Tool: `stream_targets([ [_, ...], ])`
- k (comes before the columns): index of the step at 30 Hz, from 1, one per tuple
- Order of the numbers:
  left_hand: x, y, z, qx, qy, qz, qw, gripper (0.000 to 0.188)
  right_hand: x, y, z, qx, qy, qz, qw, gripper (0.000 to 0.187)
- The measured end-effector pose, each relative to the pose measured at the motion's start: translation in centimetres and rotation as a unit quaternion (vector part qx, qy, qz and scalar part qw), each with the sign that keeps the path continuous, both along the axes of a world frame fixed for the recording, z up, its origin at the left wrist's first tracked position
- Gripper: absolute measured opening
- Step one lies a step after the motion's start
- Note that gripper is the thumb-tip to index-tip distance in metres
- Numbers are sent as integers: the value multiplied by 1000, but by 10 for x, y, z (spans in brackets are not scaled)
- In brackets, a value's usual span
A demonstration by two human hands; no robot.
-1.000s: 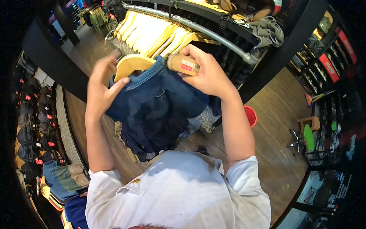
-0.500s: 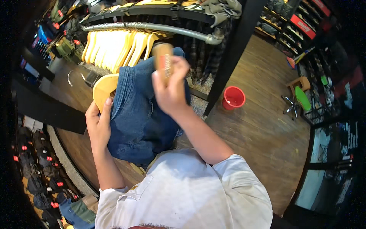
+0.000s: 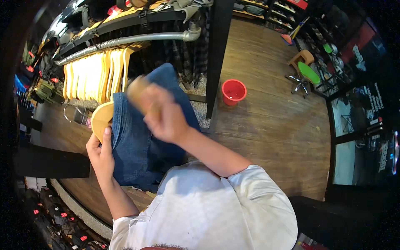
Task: Brushing and cleaning garments with a hand brush before hanging them on a garment rack.
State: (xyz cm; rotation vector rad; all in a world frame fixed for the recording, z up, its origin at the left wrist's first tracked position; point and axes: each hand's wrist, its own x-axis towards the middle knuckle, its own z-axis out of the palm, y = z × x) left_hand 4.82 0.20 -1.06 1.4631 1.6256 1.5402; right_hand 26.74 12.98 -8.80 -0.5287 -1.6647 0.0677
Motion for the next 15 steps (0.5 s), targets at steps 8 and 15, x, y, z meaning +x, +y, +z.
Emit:
stream_targets([
  [8,-4,9,15,-7,11,-56,998,25,47,66,-35,-350,36,-170,920,54],
  [15,-3,24,11,-13,-21,-75,997,26,13,3,9,11,12,14,1000,48],
])
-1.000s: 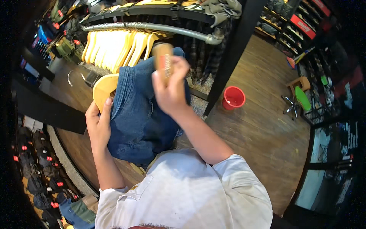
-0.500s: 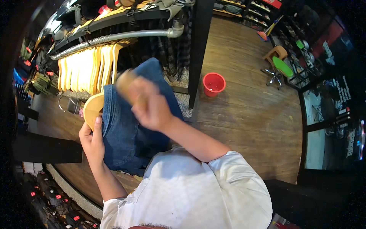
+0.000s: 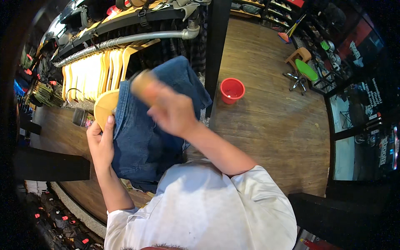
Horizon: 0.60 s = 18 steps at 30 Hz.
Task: Brushing and cleaning garments with a hand brush before hanging them on a garment rack.
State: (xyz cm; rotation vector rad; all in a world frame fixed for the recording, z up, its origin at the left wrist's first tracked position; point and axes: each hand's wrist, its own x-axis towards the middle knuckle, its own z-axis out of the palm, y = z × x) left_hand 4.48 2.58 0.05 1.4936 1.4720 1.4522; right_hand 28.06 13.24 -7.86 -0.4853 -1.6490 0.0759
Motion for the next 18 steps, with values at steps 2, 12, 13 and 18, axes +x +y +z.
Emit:
stream_targets([
  [2,4,-1,0,-10,-9,-19,1000,26,-3,-16,7,25,-156,-17,987,65],
  [12,-10,-12,25,38,76,60,995,33,45,78,-32,-268,158,-85,947,54],
  [13,-11,-5,28,37,101,72,992,37,33,62,-27,-262,177,-25,948,58],
  [18,1,34,51,20,68,24,997,44,-37,-9,-10,-142,41,53,988,76],
])
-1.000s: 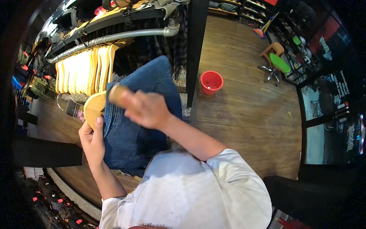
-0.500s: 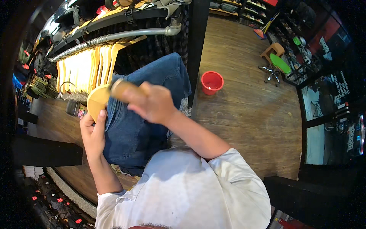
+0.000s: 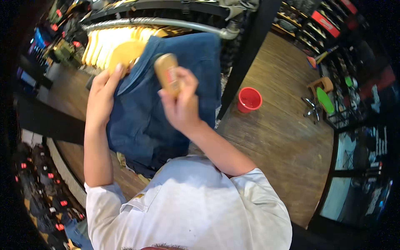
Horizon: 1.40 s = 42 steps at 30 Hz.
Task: Brushing and cleaning garments with a hand brush before hanging them on a garment rack.
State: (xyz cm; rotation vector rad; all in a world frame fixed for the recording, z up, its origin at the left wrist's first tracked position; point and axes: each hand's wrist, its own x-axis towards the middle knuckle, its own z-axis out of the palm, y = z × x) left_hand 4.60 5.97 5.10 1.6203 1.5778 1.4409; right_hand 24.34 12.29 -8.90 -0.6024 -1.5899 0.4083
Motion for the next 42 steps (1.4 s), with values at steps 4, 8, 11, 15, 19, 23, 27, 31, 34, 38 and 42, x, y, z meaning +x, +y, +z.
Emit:
stream_targets([
  [4,12,17,16,-48,-170,-71,982,46,-42,-40,-32,75,-132,152,977,87],
  [8,-16,25,35,-36,-200,-89,975,48,-34,-28,-67,259,-275,281,882,40],
  [11,-30,16,42,-34,-193,-54,979,48,-27,-23,-12,237,-311,343,854,25],
  [15,-24,23,48,11,-89,-84,992,46,-52,16,32,174,15,229,958,56],
  [19,6,30,74,-100,-243,-58,963,34,-80,-1,0,169,-175,238,940,49],
  [23,3,33,71,-39,-198,-37,979,43,-76,-40,-49,375,-364,262,811,34],
  [27,-17,28,66,-68,-242,-31,967,43,-52,-15,0,265,-154,304,902,39],
  [31,-7,28,70,-23,-235,-96,967,39,-81,1,43,101,201,179,958,26],
  [34,-12,34,76,-26,-194,-128,972,34,-77,-23,20,114,-228,259,932,27],
  [38,7,30,101,-45,-212,-154,964,37,-76,-39,-53,312,-345,262,846,27],
  [42,-4,32,104,-29,-138,-137,981,40,-59,-40,-11,362,-286,249,851,30],
])
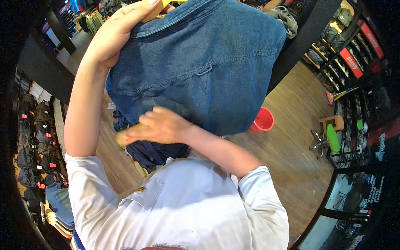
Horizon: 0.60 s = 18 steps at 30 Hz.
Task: Brushing and cleaning garments with a hand brush before hanging them on a garment rack.
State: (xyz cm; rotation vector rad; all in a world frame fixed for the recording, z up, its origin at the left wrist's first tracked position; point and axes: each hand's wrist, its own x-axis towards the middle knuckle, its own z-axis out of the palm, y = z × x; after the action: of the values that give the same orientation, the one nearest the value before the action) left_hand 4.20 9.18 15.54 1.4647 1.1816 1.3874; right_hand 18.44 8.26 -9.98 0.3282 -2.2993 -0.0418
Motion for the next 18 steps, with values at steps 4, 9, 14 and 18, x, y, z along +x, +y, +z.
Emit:
stream_targets([
  [4,9,-3,9,17,29,-14,999,40,-15,5,32,-180,88,-48,979,38],
  [9,20,8,24,87,50,-58,993,42,-21,6,-109,-58,-17,-46,997,22],
  [14,-53,57,9,279,24,-345,896,41,10,12,11,-34,-1,7,999,30],
  [18,-41,58,17,258,12,-358,897,37,27,78,129,-94,240,-116,959,51],
])
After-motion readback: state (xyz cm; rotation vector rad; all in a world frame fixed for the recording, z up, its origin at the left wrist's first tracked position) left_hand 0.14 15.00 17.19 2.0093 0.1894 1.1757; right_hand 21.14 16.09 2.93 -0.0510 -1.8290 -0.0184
